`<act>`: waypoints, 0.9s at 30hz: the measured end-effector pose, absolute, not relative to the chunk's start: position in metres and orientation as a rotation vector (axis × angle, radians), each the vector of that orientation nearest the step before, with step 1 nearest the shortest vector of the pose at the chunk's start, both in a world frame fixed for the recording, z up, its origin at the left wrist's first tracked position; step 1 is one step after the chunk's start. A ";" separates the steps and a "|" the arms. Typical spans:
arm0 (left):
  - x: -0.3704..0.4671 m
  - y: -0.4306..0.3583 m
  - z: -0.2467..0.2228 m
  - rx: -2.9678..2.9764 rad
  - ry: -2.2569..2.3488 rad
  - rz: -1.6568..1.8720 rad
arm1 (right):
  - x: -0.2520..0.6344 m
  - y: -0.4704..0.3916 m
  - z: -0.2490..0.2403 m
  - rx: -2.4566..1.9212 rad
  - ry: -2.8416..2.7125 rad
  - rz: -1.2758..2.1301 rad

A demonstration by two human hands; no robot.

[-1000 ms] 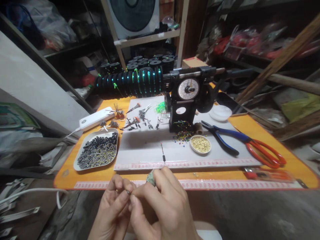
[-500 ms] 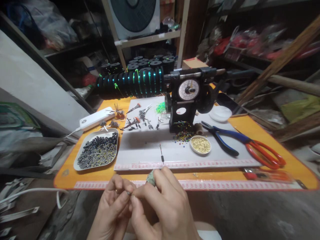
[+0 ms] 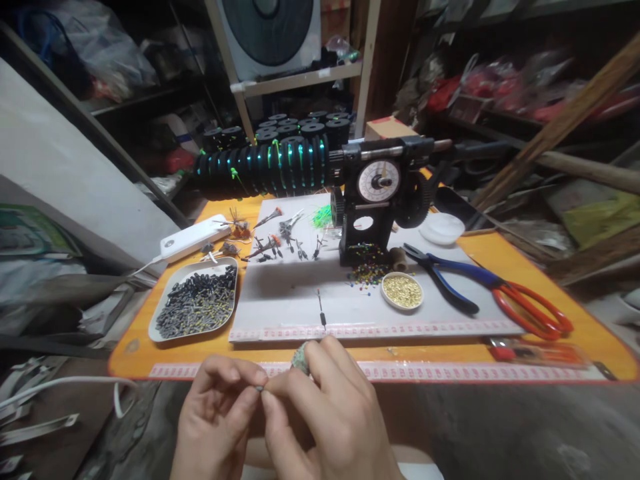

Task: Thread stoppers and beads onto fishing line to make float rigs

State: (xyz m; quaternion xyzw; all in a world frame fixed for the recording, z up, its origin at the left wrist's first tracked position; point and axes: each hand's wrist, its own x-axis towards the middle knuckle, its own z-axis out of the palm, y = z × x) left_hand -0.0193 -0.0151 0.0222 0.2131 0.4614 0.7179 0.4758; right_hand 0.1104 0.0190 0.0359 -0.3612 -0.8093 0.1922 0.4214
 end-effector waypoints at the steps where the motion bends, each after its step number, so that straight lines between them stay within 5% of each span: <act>1: -0.019 -0.016 0.021 0.597 1.167 1.793 | 0.111 0.019 0.037 -0.908 -2.025 0.511; 9: -0.035 -0.009 0.013 1.430 1.038 1.959 | 0.116 0.022 0.045 -0.892 -1.998 0.718; 14: -0.033 -0.003 0.011 1.445 0.983 2.154 | 0.119 0.025 0.051 -0.880 -2.007 0.844; 21: -0.039 -0.002 0.008 1.554 0.944 2.085 | 0.124 0.027 0.054 -0.890 -2.067 0.851; 27: -0.063 -0.003 0.020 2.355 1.153 1.793 | 0.123 0.028 0.048 -0.986 -2.081 0.845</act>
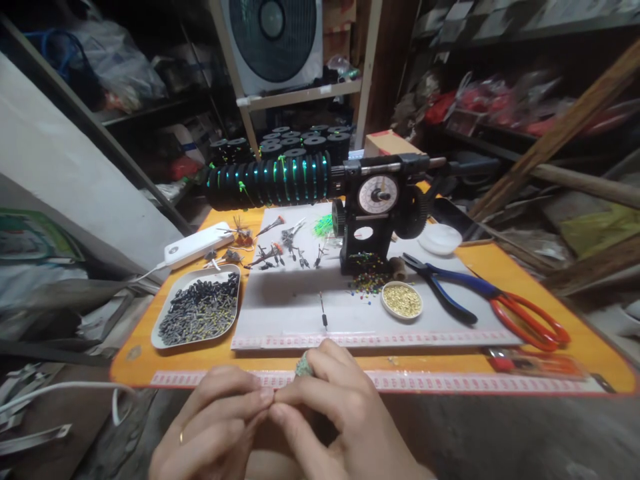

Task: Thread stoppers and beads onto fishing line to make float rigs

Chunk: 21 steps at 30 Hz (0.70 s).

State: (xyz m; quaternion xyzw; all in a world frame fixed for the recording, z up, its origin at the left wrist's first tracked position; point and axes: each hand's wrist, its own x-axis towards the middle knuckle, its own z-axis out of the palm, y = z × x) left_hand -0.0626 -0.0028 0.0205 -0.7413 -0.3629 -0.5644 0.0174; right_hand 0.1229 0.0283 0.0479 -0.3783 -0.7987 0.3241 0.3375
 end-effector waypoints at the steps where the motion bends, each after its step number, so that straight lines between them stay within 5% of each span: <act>1: -0.064 -0.002 0.024 -2.339 -1.095 -1.631 | 0.122 0.028 0.047 -0.983 -2.064 0.826; 4: -0.059 -0.001 0.030 -2.362 -1.151 -1.637 | 0.121 0.028 0.047 -0.956 -2.026 0.788; 9: -0.037 -0.003 0.026 -1.787 -1.409 -2.572 | 0.125 0.030 0.046 -0.930 -2.035 0.797; 14: -0.024 -0.010 0.005 -1.625 -1.752 -3.002 | 0.129 0.029 0.040 -0.918 -1.970 0.820; 21: -0.024 0.003 0.004 -1.945 -1.917 -2.924 | 0.134 0.033 0.038 -0.911 -1.933 0.861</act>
